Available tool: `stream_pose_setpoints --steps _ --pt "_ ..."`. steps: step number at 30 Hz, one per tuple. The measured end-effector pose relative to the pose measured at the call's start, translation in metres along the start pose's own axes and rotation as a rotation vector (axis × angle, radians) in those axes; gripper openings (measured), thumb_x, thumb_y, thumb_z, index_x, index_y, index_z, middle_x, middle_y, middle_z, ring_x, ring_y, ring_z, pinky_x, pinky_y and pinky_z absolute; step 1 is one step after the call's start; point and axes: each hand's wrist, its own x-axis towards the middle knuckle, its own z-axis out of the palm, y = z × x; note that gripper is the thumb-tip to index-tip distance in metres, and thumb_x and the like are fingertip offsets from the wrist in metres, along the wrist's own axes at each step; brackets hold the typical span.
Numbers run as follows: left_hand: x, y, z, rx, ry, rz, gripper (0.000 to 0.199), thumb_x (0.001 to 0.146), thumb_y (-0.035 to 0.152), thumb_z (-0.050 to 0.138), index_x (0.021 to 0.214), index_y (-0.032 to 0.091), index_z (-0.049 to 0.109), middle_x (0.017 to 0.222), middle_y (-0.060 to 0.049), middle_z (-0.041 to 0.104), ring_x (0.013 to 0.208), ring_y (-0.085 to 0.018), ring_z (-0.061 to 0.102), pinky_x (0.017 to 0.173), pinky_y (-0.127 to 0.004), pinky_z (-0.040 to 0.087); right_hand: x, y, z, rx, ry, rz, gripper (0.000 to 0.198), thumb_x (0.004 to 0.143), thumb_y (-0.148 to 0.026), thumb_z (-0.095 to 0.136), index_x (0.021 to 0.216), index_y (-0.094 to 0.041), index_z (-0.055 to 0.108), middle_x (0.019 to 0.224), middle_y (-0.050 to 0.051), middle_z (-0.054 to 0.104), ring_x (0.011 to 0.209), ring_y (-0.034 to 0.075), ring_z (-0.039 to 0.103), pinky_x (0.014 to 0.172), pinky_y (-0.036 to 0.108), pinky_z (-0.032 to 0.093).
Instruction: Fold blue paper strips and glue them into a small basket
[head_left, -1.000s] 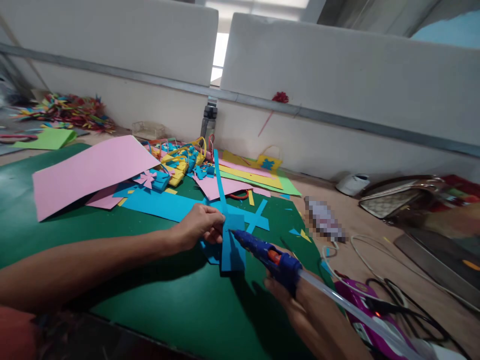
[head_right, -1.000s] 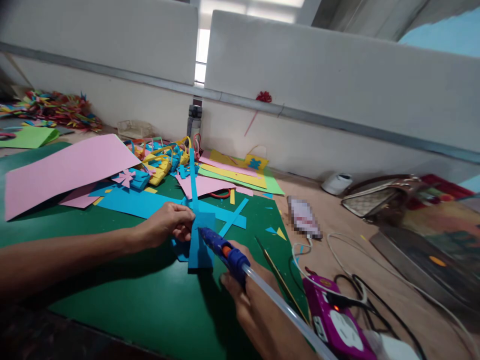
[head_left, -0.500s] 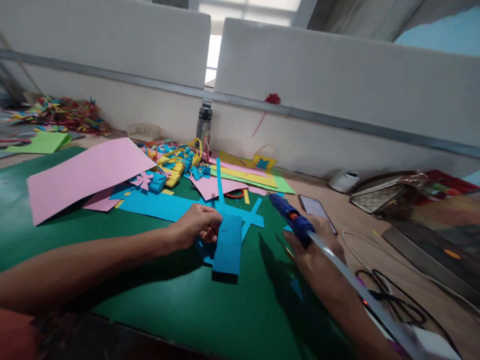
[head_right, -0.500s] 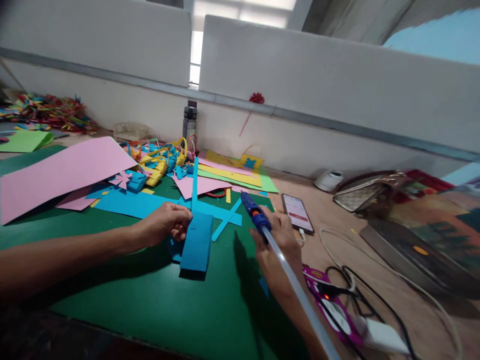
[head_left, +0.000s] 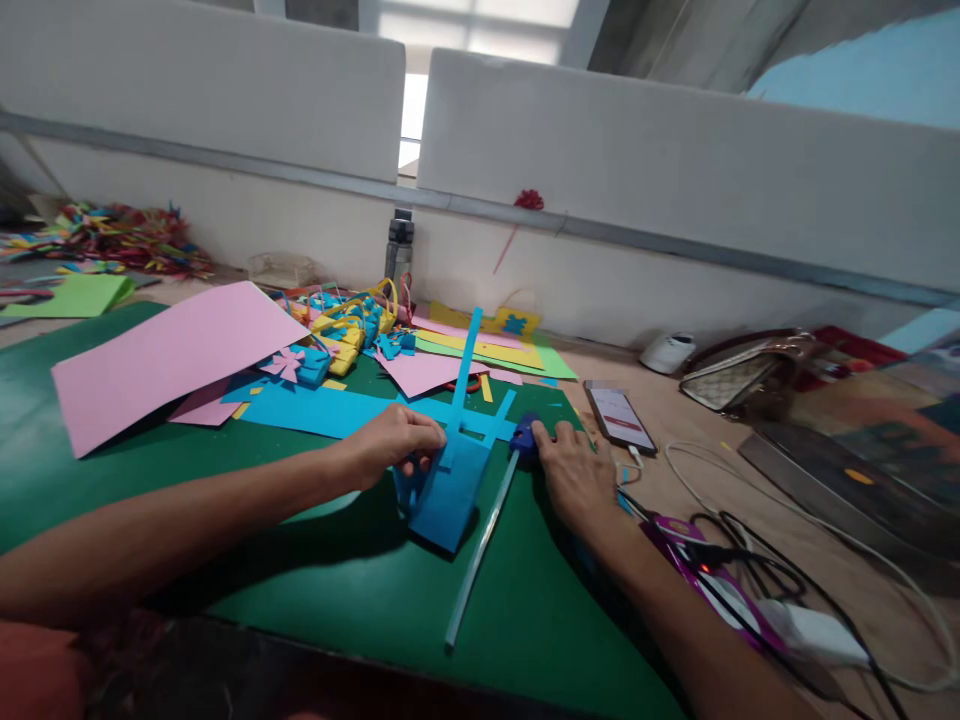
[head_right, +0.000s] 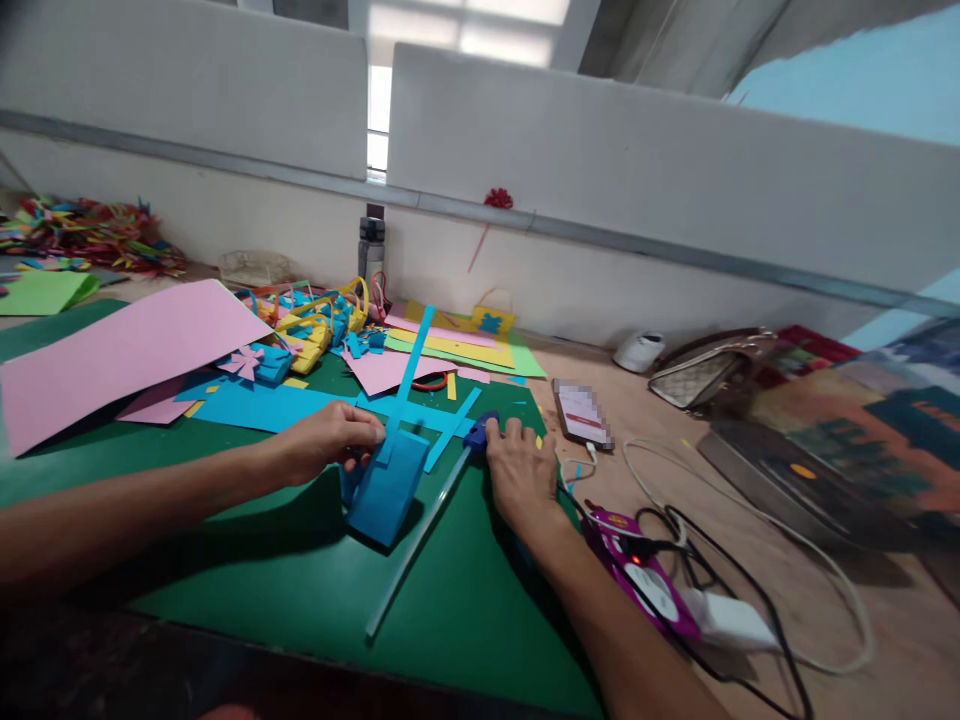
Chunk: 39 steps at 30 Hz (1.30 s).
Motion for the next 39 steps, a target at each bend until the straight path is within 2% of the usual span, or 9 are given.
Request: stream_pose_setpoints --steps 4,7,10,13,20,27,30,34,39 --pt "-0.002 0.001 0.004 -0.021 0.023 -0.003 0.011 0.057 0.024 0.058 0.053 0.014 0.055 0.049 0.003 0.049 0.048 -0.008 0.046 0.042 -0.016 0.039 -0.004 0.004 -0.016 0.145 0.065 -0.037 0.037 0.083 -0.006 0.042 0.114 -0.017 0.056 0.102 0.013 0.063 0.094 0.028 0.057 0.081 0.041 0.036" --pt "-0.004 0.001 0.01 -0.014 0.022 0.003 0.011 0.057 0.024 0.06 0.055 0.014 0.056 0.051 0.003 0.049 0.049 -0.008 0.046 0.044 -0.017 0.041 -0.006 0.001 -0.035 0.726 0.142 -0.08 0.027 0.085 -0.021 0.047 0.109 -0.017 0.059 0.106 0.011 0.063 0.097 0.025 0.057 0.082 0.038 0.04" --pt "-0.007 0.0 0.016 0.019 0.009 0.02 0.012 0.058 0.025 0.059 0.056 0.014 0.057 0.05 0.003 0.048 0.049 -0.008 0.045 0.045 -0.017 0.041 -0.005 -0.01 -0.05 1.335 -0.007 -0.103 0.024 0.083 -0.037 0.049 0.09 -0.018 0.063 0.084 0.005 0.066 0.079 0.019 0.059 0.068 0.031 0.044" --pt "-0.008 0.0 0.021 0.041 -0.008 0.034 0.013 0.059 0.026 0.058 0.054 0.014 0.056 0.049 0.004 0.046 0.047 -0.007 0.043 0.045 -0.018 0.038 -0.001 -0.023 -0.054 1.63 -0.089 -0.02 0.03 0.073 -0.048 0.06 0.07 -0.018 0.06 0.061 -0.002 0.054 0.057 0.012 0.048 0.053 0.025 0.037" --pt "-0.009 -0.004 0.023 0.047 -0.069 0.069 0.019 0.061 0.029 0.061 0.052 0.014 0.054 0.047 0.005 0.043 0.045 -0.006 0.037 0.045 -0.018 0.032 -0.003 -0.033 -0.055 1.726 -0.151 0.0 0.032 0.066 -0.045 0.065 0.056 -0.018 0.049 0.055 -0.005 0.044 0.053 0.009 0.037 0.048 0.023 0.028" --pt "-0.009 -0.01 0.023 -0.265 -0.19 -0.041 0.036 0.066 0.046 0.069 0.069 0.012 0.057 0.061 0.001 0.054 0.05 -0.006 0.048 0.05 -0.019 0.039 -0.009 -0.038 -0.053 1.779 -0.091 0.116 0.026 0.072 -0.04 0.06 0.061 -0.017 0.054 0.057 -0.004 0.047 0.054 0.01 0.04 0.05 0.023 0.034" --pt "-0.008 -0.016 0.021 -0.303 -0.247 -0.018 0.04 0.06 0.036 0.078 0.088 0.014 0.061 0.068 0.001 0.058 0.054 -0.007 0.052 0.054 -0.019 0.041 -0.009 -0.038 -0.048 1.891 -0.04 0.203 0.029 0.07 -0.044 0.063 0.066 -0.017 0.055 0.057 -0.004 0.05 0.052 0.01 0.041 0.048 0.023 0.035" --pt "-0.01 -0.024 0.023 -0.304 -0.295 -0.011 0.07 0.051 0.015 0.08 0.116 0.017 0.054 0.079 -0.002 0.063 0.067 -0.012 0.058 0.061 -0.023 0.043 -0.008 -0.039 -0.045 2.067 0.062 0.304 0.029 0.068 -0.044 0.067 0.067 -0.018 0.053 0.058 -0.004 0.05 0.05 0.009 0.042 0.048 0.023 0.038" --pt "-0.012 -0.026 0.029 -0.218 -0.18 -0.072 0.078 0.053 0.008 0.075 0.125 0.016 0.048 0.073 0.0 0.062 0.055 -0.008 0.051 0.051 -0.019 0.035 -0.008 -0.039 -0.052 2.245 0.148 0.384 0.024 0.069 -0.038 0.067 0.065 -0.02 0.051 0.057 -0.005 0.051 0.054 0.01 0.05 0.056 0.026 0.044"
